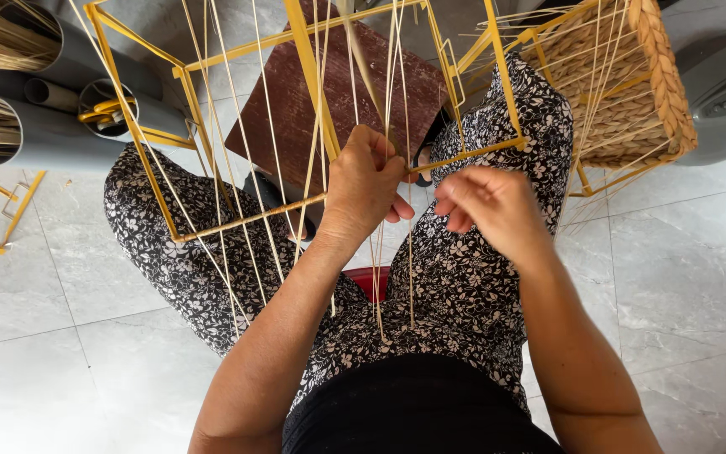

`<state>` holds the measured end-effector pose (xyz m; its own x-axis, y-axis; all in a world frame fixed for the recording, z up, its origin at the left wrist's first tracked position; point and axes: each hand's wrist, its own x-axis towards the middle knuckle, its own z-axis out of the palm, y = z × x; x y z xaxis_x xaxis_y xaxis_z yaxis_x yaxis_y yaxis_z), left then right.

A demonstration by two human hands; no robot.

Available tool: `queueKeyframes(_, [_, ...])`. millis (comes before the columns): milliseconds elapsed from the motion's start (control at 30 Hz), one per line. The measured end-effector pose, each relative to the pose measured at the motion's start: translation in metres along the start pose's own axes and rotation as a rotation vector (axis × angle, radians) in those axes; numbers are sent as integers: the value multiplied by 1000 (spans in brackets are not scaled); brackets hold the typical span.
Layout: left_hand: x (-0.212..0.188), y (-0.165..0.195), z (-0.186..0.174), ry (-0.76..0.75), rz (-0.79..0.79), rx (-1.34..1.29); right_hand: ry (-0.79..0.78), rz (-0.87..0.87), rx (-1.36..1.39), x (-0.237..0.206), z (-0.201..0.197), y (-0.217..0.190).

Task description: The person sits on a low stool and weaves thin bamboo strips onto a yellow bamboo frame resting across their lap, threading and tightening each strip by hand around the frame bars one at a time to build up a woven lattice.

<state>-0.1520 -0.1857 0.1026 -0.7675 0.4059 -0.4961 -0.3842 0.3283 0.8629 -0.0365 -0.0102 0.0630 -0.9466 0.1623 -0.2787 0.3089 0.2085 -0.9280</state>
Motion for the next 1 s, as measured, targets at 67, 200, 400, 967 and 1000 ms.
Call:
queueKeyframes(67, [1, 0, 0, -7, 0, 17, -36, 46, 143, 0, 10, 15])
queueKeyframes(200, [3, -2, 1, -26, -5, 51, -101, -33, 577, 16, 38, 35])
queueKeyframes(400, [10, -5, 1, -101, -43, 42, -310, -66, 905, 55, 44, 57])
queueKeyframes(967, [-6, -14, -15, -186, 220, -187, -83, 72, -74, -8, -11, -10])
queueKeyframes(1000, [-6, -14, -18, -210, 198, -183, -108, 124, 30, -8, -17, -17])
